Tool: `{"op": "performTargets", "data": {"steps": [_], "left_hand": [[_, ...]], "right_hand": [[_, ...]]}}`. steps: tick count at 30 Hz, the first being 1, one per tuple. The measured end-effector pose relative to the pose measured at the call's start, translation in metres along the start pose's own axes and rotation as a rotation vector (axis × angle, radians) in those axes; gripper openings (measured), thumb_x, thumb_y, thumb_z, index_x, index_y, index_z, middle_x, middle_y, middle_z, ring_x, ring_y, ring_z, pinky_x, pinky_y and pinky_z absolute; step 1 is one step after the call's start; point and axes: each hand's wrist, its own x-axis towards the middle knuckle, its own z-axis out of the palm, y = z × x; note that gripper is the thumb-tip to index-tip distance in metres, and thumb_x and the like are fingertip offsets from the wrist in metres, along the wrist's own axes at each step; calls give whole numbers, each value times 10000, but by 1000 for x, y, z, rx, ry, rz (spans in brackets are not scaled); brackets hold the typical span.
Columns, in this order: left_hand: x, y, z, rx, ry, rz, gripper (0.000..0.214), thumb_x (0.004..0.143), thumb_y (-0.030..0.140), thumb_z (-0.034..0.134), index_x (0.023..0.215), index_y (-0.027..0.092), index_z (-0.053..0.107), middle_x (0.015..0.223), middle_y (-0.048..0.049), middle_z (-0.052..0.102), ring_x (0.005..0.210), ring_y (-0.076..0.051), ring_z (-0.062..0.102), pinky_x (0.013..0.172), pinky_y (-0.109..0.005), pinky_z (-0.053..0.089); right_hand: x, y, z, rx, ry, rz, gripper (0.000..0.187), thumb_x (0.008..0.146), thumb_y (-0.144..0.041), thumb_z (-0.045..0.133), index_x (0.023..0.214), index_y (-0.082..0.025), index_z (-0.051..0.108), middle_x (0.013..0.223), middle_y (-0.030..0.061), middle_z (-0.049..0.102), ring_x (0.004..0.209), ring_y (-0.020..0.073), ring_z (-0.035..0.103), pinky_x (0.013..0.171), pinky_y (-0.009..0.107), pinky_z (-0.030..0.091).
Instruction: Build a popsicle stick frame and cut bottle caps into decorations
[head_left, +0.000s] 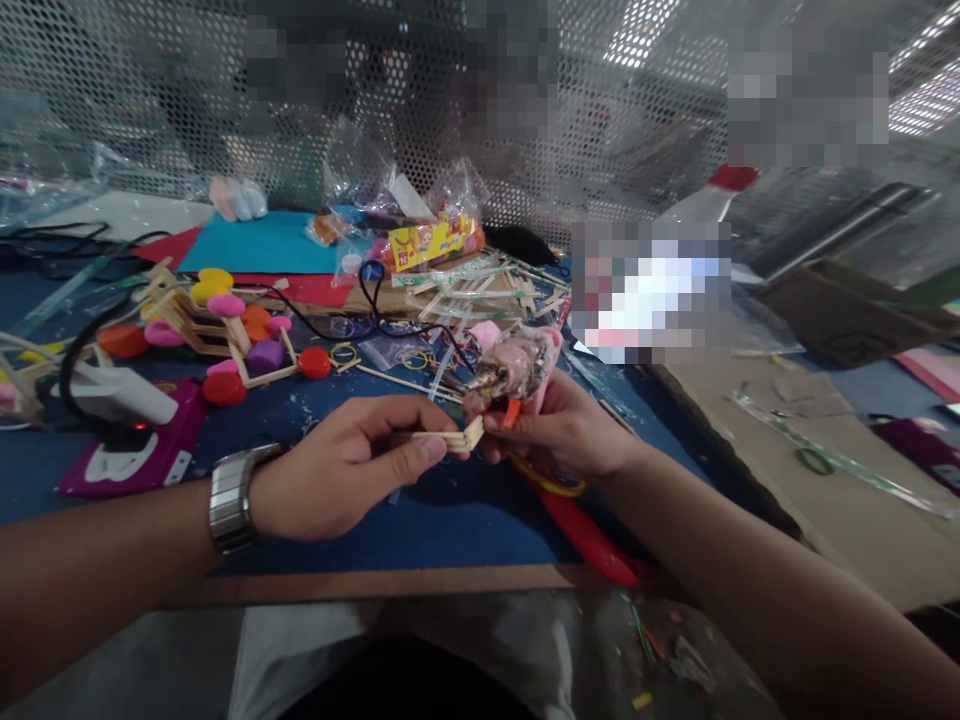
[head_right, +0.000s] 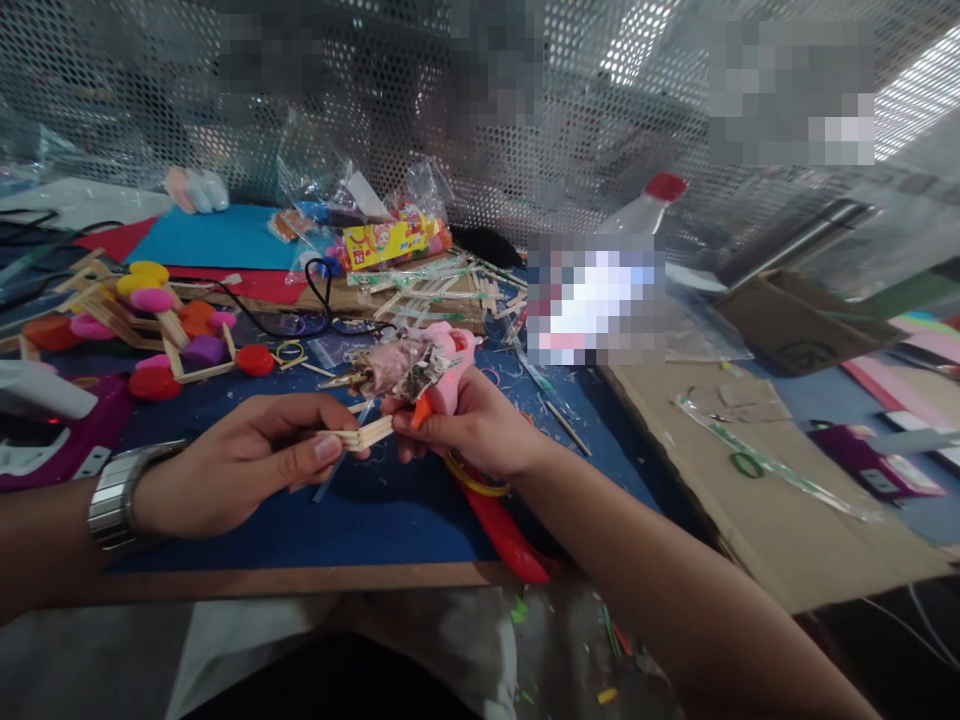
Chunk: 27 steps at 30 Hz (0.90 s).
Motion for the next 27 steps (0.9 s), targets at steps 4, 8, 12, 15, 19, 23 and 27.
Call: {"op": "performTargets", "data": {"steps": [4,8,12,15,19,23,27], "left_hand": [[0,2,1,-15,-3,-1,233,978,365,627,880,160,679,674,15,557,591,-107,474,534,-208,423],[0,0,0,-11,1,-12,270,978,402,628,892,152,681,672,12,552,589,-108,464,533,-213,409],[-1,-2,0,-20,-6,-31,269,978,403,621,905,150,676,683,15,537,595,-111,446,535,-218,392],[-1,-2,-1,-18,-12,-18,240,987,373,604,915,154,673,692,19,530,604,-112,443,544,-221,389],[-1,-2,-1,-17,-9,-10,234,992,357,598,893,158,669,691,19,532,602,-110,444,544,-223,389],[-1,-3,-1,-92,2,-1,252,1006,385,594,924,153,649,662,21,559,568,-100,466,539,-222,401],[-1,-3,-2,-138,-32,-38,278,1006,432,603,946,161,618,653,-8,658,565,-115,570,561,-233,470]], "right_hand": [[0,0,0,9,4,4,278,650,-261,951,754,-150,718,580,5,696,459,100,597,401,181,388],[0,0,1,7,-1,11,281,656,-276,948,759,-151,718,504,-28,633,440,100,576,408,186,375],[-1,-1,1,-27,2,0,322,681,-355,939,775,-147,712,502,-28,615,439,102,555,400,197,359],[-1,-1,1,-58,-7,2,355,696,-409,930,771,-149,701,542,-4,653,439,97,545,396,205,362],[-1,-1,0,-87,-20,-20,376,731,-458,905,739,-149,690,607,33,694,472,99,564,397,200,361],[0,0,1,-38,0,-34,369,716,-456,915,747,-156,702,626,22,687,486,94,568,414,190,385],[1,1,0,17,21,-76,314,704,-401,929,764,-168,727,666,9,672,487,83,541,406,193,367]]}}
